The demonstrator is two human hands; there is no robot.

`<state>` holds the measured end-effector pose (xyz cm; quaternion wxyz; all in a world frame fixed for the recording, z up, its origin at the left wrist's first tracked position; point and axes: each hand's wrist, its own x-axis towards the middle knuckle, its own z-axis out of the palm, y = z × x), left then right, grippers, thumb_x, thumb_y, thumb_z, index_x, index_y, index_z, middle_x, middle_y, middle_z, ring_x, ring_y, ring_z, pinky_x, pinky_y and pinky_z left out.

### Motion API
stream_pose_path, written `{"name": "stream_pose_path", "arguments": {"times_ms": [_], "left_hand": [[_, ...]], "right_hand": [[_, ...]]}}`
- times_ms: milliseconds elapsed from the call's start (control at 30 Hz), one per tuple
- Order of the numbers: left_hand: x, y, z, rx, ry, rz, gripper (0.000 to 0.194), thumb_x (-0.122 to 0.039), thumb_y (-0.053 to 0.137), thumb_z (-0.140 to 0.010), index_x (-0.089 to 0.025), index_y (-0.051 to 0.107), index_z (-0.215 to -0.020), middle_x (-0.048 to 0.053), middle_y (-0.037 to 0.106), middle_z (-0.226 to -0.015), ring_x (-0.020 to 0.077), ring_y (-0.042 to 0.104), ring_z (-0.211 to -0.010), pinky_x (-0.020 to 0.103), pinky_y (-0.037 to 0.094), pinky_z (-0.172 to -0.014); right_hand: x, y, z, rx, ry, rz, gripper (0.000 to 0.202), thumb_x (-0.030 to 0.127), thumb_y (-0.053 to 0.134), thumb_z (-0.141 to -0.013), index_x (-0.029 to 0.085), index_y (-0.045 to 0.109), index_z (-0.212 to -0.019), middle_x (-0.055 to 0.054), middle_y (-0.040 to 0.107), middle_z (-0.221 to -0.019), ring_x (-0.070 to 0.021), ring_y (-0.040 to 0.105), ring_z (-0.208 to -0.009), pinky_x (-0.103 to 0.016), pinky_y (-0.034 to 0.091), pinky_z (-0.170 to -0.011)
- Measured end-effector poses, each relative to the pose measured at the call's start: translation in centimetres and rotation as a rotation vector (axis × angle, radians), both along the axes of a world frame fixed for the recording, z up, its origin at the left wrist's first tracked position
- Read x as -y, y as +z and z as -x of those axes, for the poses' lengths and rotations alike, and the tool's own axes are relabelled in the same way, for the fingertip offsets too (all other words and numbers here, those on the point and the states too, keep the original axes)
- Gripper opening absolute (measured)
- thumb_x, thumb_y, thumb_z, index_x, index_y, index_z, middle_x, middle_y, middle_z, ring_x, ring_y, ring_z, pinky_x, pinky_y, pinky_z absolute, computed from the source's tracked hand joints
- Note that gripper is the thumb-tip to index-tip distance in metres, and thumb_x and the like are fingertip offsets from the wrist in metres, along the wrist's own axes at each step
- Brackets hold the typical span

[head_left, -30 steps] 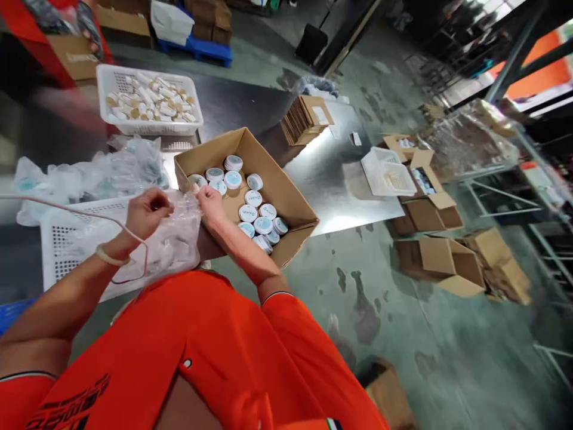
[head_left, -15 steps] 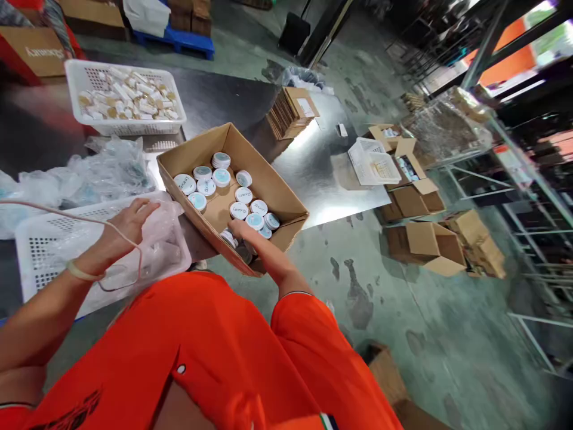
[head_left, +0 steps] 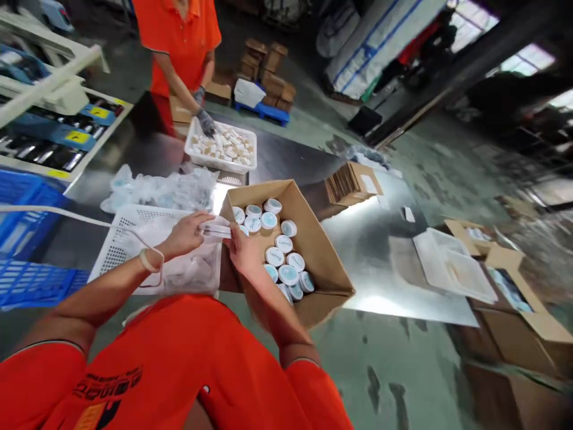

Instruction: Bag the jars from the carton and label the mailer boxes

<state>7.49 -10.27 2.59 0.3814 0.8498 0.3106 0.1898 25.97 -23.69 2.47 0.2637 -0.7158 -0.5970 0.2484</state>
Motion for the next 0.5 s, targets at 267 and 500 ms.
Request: {"name": "stream_pose_path", "arguments": {"times_ms": [267,500], "left_hand": [[-7.3,2.5,2.5,-0.055,0.19,-0.049,0.077,0.001,0.054,-0.075,-0.006,0.079,-0.147,0.016,0.074,-0.156,0.0297,0.069,-0.145,0.045,0.051,-0.131],[-21.4,3.4,6.1,-0.22,0.365,-0.39,0.066,0.008,0.061,-0.09,-0.001,0.07,-0.154,0.017,0.068,-0.163,0.0204,0.061,-0.121,0.038,0.047,-0.122]], "right_hand": [[-3.5,1.3,0.7,0.175,0.146,-0.151,0.066,0.044,0.083,-0.105,0.029,0.065,-0.166,-0.016,0.08,-0.13,-0.0249,0.076,-0.09,-0.033,0.06,-0.081],[-4.7,-4.1,3.4,-0.078,0.129,-0.011,0.023,0.027,0.076,-0.105,0.02,0.081,-0.127,-0.011,0.084,-0.119,-0.0186,0.074,-0.079,-0.032,0.061,-0.085]]}}
